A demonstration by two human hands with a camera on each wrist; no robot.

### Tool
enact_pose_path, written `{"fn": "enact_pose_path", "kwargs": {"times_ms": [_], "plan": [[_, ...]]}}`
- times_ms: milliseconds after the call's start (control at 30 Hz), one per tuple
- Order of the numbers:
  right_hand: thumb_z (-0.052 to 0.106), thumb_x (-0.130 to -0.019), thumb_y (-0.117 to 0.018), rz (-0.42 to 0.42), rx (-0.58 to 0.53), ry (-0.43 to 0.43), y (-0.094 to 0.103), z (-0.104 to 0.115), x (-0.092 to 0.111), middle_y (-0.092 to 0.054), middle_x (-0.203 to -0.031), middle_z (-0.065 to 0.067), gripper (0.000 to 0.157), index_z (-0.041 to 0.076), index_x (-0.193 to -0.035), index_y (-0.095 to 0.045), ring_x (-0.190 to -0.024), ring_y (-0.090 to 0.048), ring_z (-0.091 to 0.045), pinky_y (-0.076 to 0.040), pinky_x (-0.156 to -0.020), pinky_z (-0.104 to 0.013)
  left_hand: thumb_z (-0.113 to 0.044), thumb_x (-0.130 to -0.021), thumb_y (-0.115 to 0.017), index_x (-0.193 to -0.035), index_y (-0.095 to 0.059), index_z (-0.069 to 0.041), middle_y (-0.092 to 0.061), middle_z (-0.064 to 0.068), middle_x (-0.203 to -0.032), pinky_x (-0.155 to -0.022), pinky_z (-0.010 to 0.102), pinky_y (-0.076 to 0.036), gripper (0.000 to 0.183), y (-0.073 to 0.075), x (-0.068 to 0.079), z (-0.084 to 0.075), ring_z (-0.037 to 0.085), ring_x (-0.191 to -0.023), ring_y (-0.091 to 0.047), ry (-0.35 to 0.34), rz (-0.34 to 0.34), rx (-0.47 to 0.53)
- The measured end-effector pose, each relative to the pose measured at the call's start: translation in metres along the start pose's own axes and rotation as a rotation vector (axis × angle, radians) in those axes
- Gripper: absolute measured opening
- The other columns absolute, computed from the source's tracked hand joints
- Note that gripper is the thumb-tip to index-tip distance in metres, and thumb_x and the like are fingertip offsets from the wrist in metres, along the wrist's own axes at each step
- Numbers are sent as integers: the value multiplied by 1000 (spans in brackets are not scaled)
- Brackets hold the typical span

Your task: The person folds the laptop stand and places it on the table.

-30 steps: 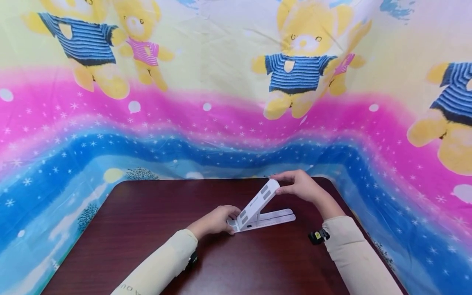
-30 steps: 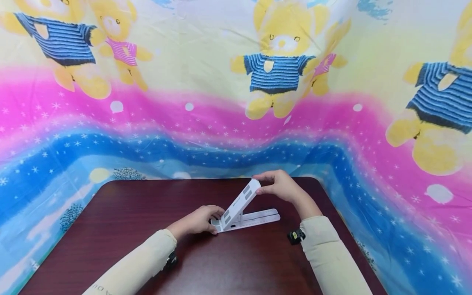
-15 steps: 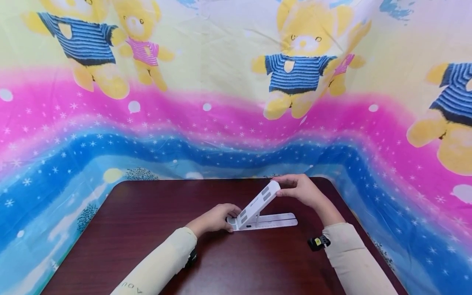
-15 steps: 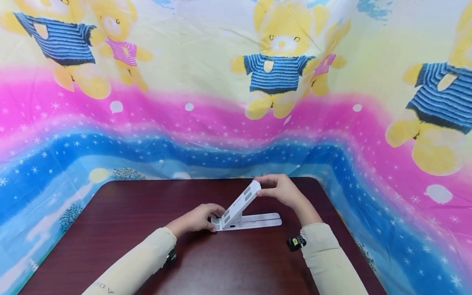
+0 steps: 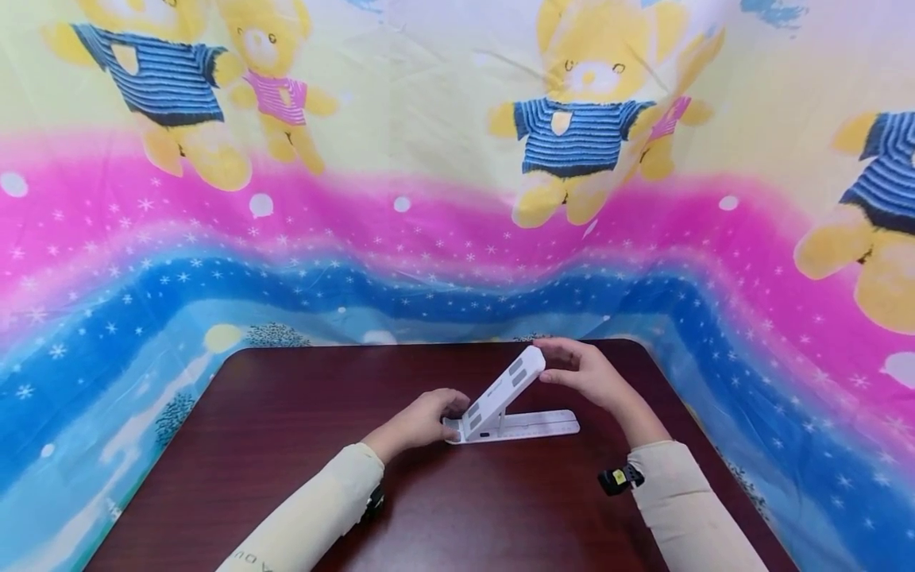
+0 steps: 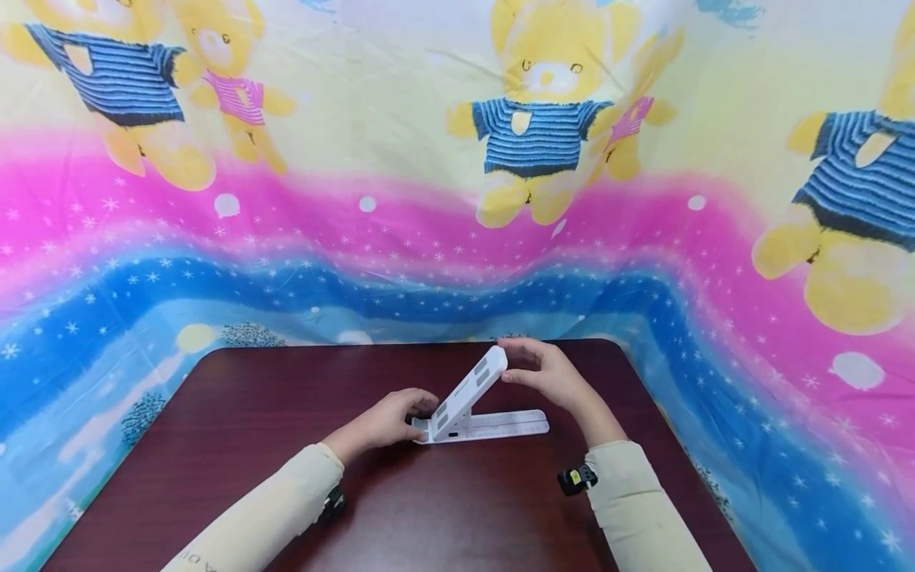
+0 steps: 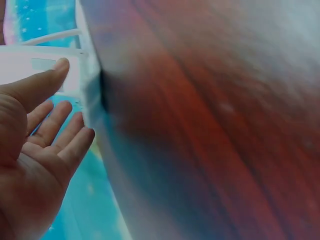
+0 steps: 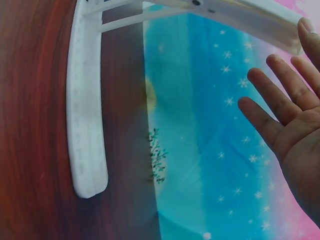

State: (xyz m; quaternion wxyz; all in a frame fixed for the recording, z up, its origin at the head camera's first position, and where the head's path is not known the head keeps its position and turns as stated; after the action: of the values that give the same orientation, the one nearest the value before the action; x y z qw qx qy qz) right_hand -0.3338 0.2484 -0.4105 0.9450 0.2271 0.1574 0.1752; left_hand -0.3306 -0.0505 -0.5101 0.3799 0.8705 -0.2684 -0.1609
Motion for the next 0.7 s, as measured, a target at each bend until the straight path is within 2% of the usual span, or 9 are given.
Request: {"fn": "enact_pose_path", "kwargs": {"times_ms": [67,133,300,367,500,700], "plan": [[21,-89,-82,-4,15,1,2,-5,2,-67,-133,-10,58,15,-143,-60,-122,-63,-34,-57,-92,-26,-14,-85,-85,-138,-60,-6,-66,7,-132,-101,42,-54,59,3,-1,-5,24,-121,-64,6,-15,30],[19,-89,-82,-5,26,7,3,-11,5,-67,-134,-11,58,14,-143,-60,-125,-62,-36,-57,-95,-31,-20,-86,-85,-141,-58,-8,-65,6,-134,-102,42,-54,62,6,-3,-12,23,-122,-63,15,-33,52],[20,-89,-82,6,62,17,7,-31,13,-66,-135,-13,56,11,-140,-61,-127,-60,-39,-50,-104,-53,-30,-85,-86,-141,-59,-17,-64,1,-135,-103,41,-54,64,15,-7,-33,19,-122,-62,20,-82,107],[20,-89,-81,21,77,18,8,-41,16,-66,-135,-14,55,10,-139,-62,-128,-60,-38,-47,-107,-58,-30,-84,-87,-141,-59,-18,-64,1,-134,-103,43,-54,64,18,-10,-41,20,-122,-62,9,-93,139],[21,-90,-81,59,132,-3,10,-62,24,-65,-137,-16,53,8,-138,-63,-129,-59,-38,-44,-108,-60,-32,-84,-86,-140,-60,-18,-64,0,-135,-103,44,-54,64,23,-19,-55,21,-122,-62,-6,-113,167],[23,-91,-80,137,219,-95,11,-92,35,-62,-141,-18,57,5,-141,-61,-132,-55,-42,-46,-105,-62,-33,-86,-85,-141,-59,-19,-64,0,-136,-104,38,-53,63,28,-34,-78,18,-124,-61,-21,-136,185]]}}
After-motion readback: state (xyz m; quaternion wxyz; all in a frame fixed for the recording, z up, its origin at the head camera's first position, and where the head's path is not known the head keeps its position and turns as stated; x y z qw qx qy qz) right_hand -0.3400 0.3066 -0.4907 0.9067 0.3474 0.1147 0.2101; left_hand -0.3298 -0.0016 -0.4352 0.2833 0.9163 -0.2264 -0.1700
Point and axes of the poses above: each hand's wrist, its own x-axis away from the middle knuckle, its own y-axis out of the back of the hand, z = x × y, the point moved 4 cm from there along -x, towards the middle knuckle
